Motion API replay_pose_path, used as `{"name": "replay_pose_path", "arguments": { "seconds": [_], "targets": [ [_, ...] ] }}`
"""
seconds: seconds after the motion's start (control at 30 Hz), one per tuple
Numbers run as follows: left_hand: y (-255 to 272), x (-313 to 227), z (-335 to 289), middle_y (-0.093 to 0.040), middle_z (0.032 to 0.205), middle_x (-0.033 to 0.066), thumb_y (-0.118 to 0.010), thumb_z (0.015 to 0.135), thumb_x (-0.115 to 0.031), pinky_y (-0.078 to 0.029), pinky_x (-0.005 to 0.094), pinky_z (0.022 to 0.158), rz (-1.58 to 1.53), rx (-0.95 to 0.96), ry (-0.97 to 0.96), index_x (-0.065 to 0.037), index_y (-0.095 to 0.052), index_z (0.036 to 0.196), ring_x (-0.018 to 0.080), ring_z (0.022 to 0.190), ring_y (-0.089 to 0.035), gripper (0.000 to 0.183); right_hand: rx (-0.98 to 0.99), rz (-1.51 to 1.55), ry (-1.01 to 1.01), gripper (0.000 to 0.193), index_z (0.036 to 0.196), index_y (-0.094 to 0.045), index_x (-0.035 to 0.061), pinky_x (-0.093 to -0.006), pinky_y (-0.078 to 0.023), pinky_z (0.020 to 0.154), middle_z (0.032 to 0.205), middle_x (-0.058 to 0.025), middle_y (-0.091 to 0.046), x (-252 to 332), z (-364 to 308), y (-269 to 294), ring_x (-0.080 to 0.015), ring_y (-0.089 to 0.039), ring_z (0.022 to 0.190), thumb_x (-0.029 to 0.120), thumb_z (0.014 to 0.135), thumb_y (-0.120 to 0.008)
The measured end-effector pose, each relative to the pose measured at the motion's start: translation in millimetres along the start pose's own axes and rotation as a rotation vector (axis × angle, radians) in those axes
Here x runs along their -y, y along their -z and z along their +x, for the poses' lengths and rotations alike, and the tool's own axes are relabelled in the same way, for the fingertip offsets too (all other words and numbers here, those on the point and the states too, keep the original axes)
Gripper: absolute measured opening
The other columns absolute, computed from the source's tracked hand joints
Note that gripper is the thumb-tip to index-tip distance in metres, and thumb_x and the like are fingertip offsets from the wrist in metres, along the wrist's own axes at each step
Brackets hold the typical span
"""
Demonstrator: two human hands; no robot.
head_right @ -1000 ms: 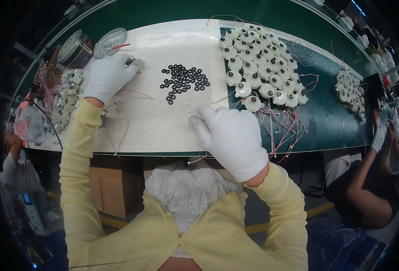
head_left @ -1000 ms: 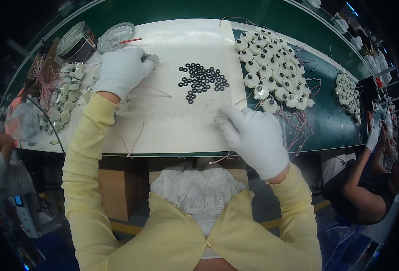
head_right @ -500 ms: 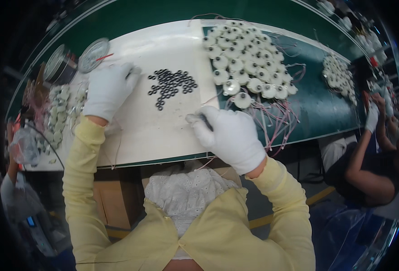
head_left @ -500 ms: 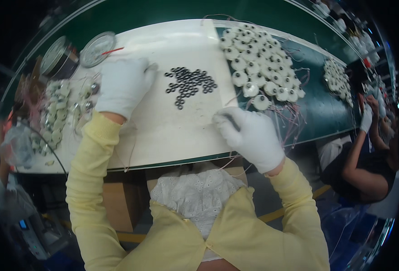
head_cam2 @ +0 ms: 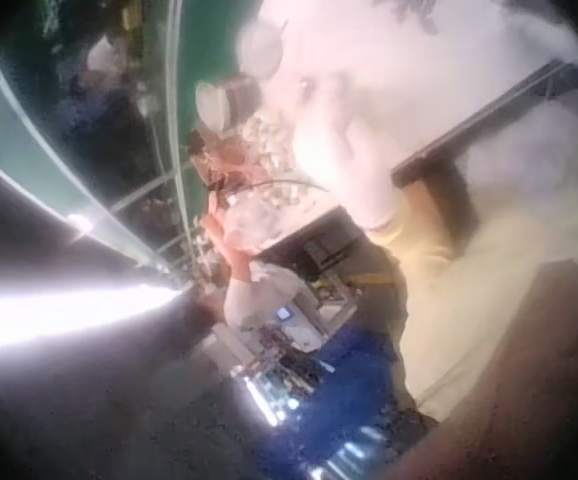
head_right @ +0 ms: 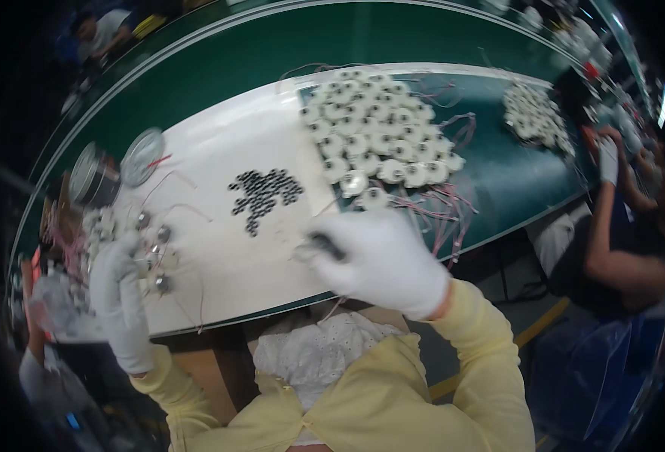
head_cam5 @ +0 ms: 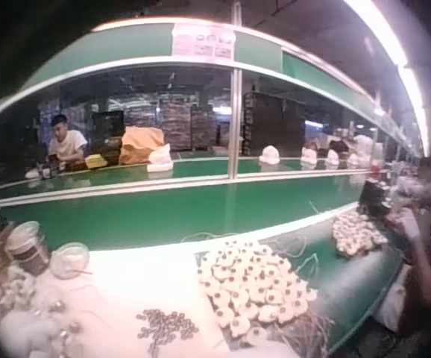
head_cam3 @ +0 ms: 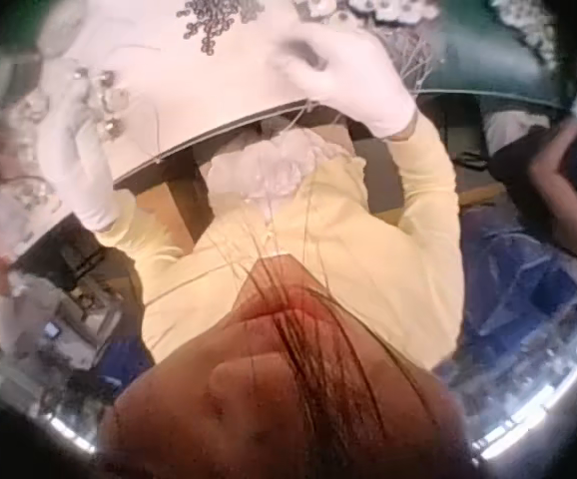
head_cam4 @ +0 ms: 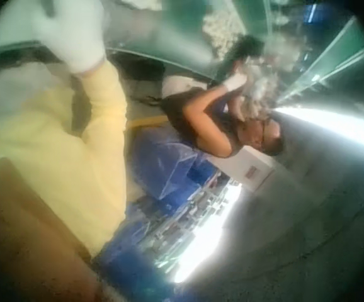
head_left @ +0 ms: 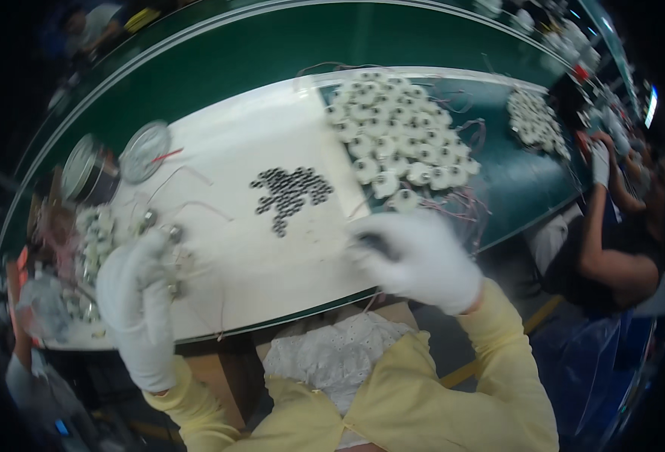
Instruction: The person assembles small white electrical components by hand at a factory workstation. They pick up a component, insert a small metal washer into it, and place the finished unit on a growing pile on the table. The process is repetitive, involving picking, inserting, and placing.
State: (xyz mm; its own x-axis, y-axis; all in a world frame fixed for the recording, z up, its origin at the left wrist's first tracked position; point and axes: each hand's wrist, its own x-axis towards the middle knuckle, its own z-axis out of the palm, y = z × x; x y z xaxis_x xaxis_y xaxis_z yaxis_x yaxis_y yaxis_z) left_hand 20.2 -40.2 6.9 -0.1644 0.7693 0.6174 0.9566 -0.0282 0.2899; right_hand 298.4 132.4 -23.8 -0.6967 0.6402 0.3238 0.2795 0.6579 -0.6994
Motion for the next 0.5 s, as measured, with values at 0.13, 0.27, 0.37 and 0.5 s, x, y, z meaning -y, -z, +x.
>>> {"name": "replay_pose_path", "arguments": {
  "seconds": [0.13,0.27,0.37,0.5],
  "targets": [
    [-19.1,-2.9,-29.9,-0.067,0.094,0.0074,-0.070,0.082,-0.011,-0.048,0.0434,0.077,-0.103,0.054,-0.093,-0.006,-0.068,0.111,0.0284,0.083,-0.064,0.030,-0.419,0.450,0.015,0.029,0.119,-0.062,-0.0043,-0.0274,-0.057,0.072,0.106,-0.0124,-0.067,9.6,-16.3,43.1,-0.0190,-0.066,0.083,0.012,0.095,-0.064],
    [-42.9,3.9,-55.2,-0.064,0.089,0.0048,-0.073,0.080,-0.013,-0.047,0.0434,0.072,-0.213,0.100,-0.065,-0.008,-0.068,0.110,0.0292,0.079,-0.063,0.031,-0.107,0.708,0.408,0.042,0.116,-0.059,0.0005,-0.0330,-0.051,0.076,0.100,-0.0140,-0.064,-15.0,0.0,76.5,-0.0237,-0.059,0.084,0.031,0.091,-0.071],
    [-50.7,14.0,-69.9,-0.064,0.089,0.0052,-0.074,0.080,-0.011,-0.048,0.0434,0.072,-0.184,0.083,0.001,-0.009,-0.068,0.111,0.0295,0.079,-0.063,0.032,-0.224,0.431,0.214,0.031,0.104,-0.064,0.0037,-0.0312,-0.045,0.074,0.087,-0.0125,-0.066,0.8,0.9,28.5,-0.0198,-0.058,0.076,0.019,0.082,-0.079],
    [-63.2,19.8,-74.1,-0.067,0.096,0.0095,-0.066,0.088,-0.010,-0.050,0.0442,0.081,0.016,0.026,-0.010,-0.005,-0.065,0.116,0.0314,0.086,-0.065,0.028,0.262,0.076,0.264,0.025,0.100,-0.068,0.0046,-0.0333,-0.053,0.069,0.087,-0.0072,-0.072,-4.1,41.3,10.5,-0.0227,-0.067,0.075,0.007,0.077,-0.075]
  ]
}}
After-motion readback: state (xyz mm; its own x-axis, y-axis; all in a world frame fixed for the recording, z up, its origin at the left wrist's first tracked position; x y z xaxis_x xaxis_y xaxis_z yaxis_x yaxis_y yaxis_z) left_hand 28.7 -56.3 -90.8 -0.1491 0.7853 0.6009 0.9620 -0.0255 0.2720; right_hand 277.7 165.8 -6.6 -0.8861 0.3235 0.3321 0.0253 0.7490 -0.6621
